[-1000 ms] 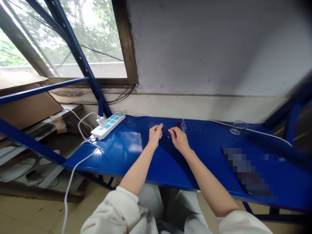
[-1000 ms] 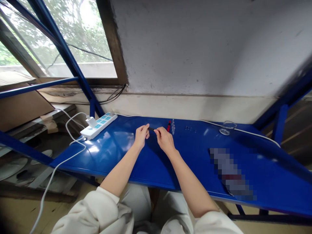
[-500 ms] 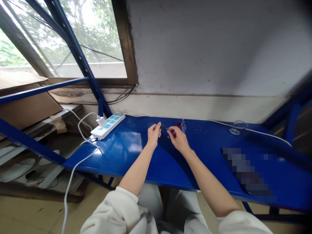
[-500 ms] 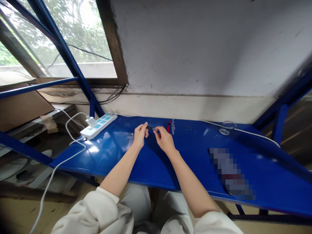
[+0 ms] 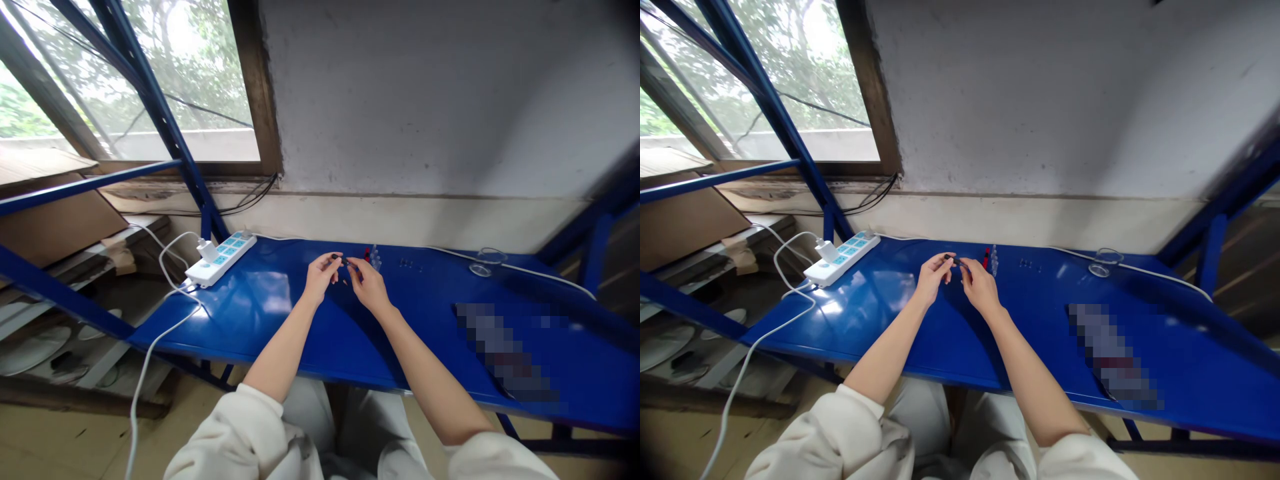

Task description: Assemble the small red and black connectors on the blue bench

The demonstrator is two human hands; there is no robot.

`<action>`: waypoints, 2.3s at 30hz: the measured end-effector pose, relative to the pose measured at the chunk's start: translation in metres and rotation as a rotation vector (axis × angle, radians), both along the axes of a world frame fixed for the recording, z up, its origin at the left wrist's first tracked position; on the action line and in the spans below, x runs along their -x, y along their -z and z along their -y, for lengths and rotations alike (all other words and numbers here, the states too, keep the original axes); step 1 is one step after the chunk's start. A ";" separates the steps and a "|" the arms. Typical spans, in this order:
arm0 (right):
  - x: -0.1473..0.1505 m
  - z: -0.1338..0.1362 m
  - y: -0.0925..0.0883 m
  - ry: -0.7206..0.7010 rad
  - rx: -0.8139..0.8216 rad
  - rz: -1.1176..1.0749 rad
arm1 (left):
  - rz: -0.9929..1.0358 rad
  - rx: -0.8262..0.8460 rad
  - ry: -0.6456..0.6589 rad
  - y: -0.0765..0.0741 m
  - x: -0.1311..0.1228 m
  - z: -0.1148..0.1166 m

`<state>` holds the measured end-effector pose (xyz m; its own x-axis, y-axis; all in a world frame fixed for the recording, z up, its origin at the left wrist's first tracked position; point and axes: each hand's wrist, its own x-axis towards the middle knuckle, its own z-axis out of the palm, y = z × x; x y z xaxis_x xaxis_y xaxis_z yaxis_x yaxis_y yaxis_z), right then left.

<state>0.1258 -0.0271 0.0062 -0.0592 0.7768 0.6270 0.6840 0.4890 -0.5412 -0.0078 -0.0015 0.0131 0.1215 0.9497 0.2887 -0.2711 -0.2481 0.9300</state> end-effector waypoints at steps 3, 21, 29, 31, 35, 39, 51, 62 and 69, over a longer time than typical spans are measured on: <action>-0.002 -0.004 0.003 0.030 0.039 0.015 | -0.007 -0.001 0.025 0.002 -0.001 -0.001; -0.077 -0.010 0.003 0.210 0.603 -0.026 | -0.781 -0.309 -0.159 0.012 -0.041 -0.004; -0.066 -0.013 0.015 0.410 0.544 0.176 | -0.720 -0.171 -0.239 0.034 -0.060 -0.024; -0.064 -0.013 0.017 0.429 0.546 0.193 | -0.753 -0.172 -0.261 0.039 -0.061 -0.026; -0.062 -0.013 0.020 0.445 0.572 0.225 | -0.902 -0.226 -0.304 0.046 -0.061 -0.028; -0.062 -0.013 0.020 0.449 0.587 0.244 | -1.030 -0.271 -0.313 0.045 -0.059 -0.028; -0.056 -0.008 0.014 0.438 0.593 0.339 | -1.364 -0.600 -0.189 0.017 -0.038 0.005; -0.037 -0.005 0.000 0.346 0.473 0.275 | -0.805 -0.385 -0.389 0.016 -0.011 -0.010; -0.008 -0.017 -0.023 0.305 0.460 0.428 | -0.439 -0.214 -0.505 0.018 0.007 -0.011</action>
